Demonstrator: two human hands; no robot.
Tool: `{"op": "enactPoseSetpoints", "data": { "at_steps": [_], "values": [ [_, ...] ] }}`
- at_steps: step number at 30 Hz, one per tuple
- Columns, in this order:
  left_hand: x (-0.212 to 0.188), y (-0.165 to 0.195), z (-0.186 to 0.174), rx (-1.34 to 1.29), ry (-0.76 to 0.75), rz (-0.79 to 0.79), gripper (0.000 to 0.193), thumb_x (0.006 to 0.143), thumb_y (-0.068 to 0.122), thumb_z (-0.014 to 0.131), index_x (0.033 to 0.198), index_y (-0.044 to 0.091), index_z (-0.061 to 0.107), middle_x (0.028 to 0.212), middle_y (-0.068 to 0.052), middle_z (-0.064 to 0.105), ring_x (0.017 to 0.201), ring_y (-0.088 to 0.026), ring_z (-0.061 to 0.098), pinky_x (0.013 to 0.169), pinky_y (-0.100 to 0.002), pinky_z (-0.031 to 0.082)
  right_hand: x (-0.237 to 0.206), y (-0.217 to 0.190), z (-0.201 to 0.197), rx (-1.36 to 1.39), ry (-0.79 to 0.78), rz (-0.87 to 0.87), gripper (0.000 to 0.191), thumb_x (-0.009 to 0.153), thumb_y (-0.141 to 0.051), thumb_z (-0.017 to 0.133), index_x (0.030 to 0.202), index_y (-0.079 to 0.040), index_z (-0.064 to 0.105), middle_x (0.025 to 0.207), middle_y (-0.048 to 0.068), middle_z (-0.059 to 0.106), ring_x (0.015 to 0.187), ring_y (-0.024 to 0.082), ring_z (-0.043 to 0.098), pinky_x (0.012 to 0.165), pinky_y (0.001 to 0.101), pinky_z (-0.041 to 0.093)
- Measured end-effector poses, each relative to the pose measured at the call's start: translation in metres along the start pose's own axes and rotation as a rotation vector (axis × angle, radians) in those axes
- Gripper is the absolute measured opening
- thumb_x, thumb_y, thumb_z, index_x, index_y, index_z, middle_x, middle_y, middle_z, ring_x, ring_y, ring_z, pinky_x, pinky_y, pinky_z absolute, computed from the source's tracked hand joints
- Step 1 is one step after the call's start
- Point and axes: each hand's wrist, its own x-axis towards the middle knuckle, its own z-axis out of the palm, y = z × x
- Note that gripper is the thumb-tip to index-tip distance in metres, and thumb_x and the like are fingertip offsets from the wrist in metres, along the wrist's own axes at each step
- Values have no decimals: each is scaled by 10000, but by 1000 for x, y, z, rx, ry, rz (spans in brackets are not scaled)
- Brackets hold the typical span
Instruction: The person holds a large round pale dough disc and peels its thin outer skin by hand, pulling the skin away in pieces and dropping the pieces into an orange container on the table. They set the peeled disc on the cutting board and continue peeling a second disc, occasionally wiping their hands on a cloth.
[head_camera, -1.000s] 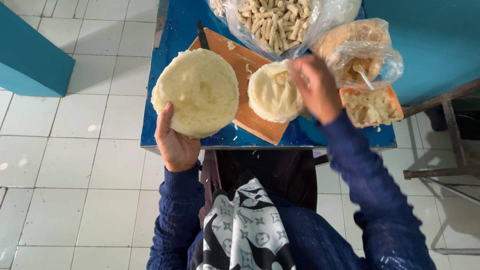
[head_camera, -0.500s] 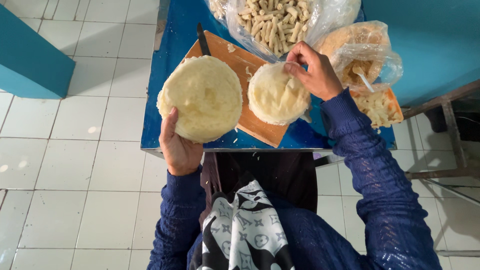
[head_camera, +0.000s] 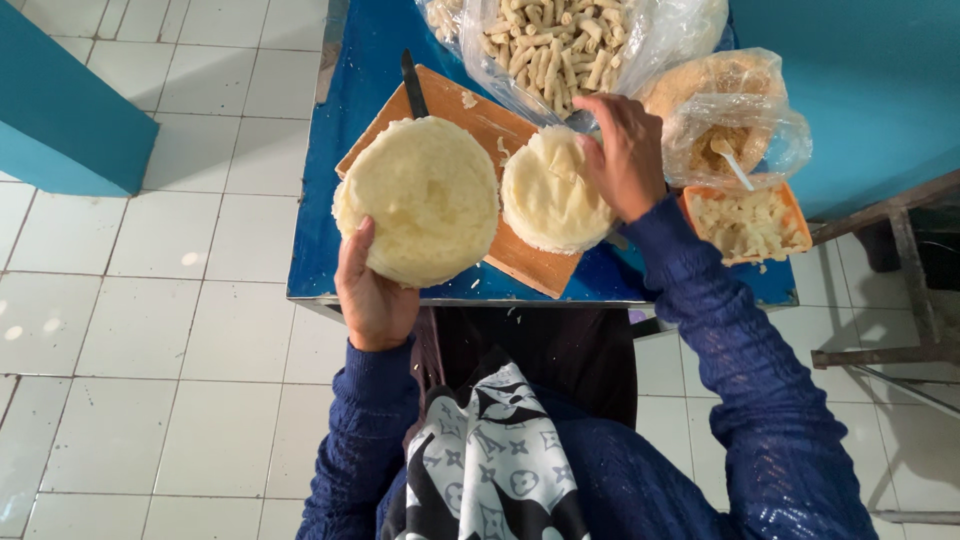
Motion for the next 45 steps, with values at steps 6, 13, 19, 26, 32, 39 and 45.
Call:
{"op": "enactPoseSetpoints", "data": {
  "at_steps": [6,13,19,26,32,39,45],
  "values": [
    [0,-5,16,-7,-74,-30,599,1051,360,480,1558,68,346,1512,-154,507,1360,-331,549,1087,-507,506,-24,-18,12,-188,-322,-190,746,996,-306,660,1583,-77,261,1628,218,333,1487,379,324,1121,648,278],
    [0,-17,35,-155,-257,-52,666,1101,519,318,1614,95,292,1612,-125,418,1471,-321,442,1193,-528,426,-1,-55,-27,540,-75,99,401,1181,-293,489,1521,-84,524,1538,142,592,1413,300,606,1177,438,481],
    [-13,-31,57,-239,-276,-37,631,1154,471,327,1658,96,262,1604,-124,435,1457,-301,445,1235,-458,369,-27,-167,-40,408,-41,-59,309,831,-127,842,1063,-36,659,966,96,621,824,232,647,717,329,539],
    [-6,-47,49,-255,-352,-43,591,1154,435,341,1614,71,273,1551,-154,461,1419,-313,478,1225,-479,378,-31,-161,-28,456,-36,102,125,921,-80,784,984,-44,682,923,50,654,749,158,678,665,273,530],
    [-2,-55,35,-255,-290,-74,601,1140,401,377,1618,52,268,1565,-140,457,1438,-285,461,1223,-465,376,-38,-134,-17,776,-144,328,131,1003,-132,723,1029,-6,699,887,-4,697,768,45,611,688,230,520],
    [-6,-54,30,-41,-308,-59,574,1072,75,552,1586,49,300,1491,-123,494,1382,-251,497,1159,-433,438,-43,-121,-19,1047,-231,522,166,1021,-181,675,1023,-16,701,868,-33,664,782,23,605,706,210,528],
    [-4,-56,28,-89,-306,-79,566,1062,61,548,1576,54,311,1488,-117,497,1372,-245,508,1139,-425,455,-47,-115,-19,1108,-228,542,165,1042,-194,657,1030,-34,692,854,-35,642,778,30,594,702,211,506]
  ]
}}
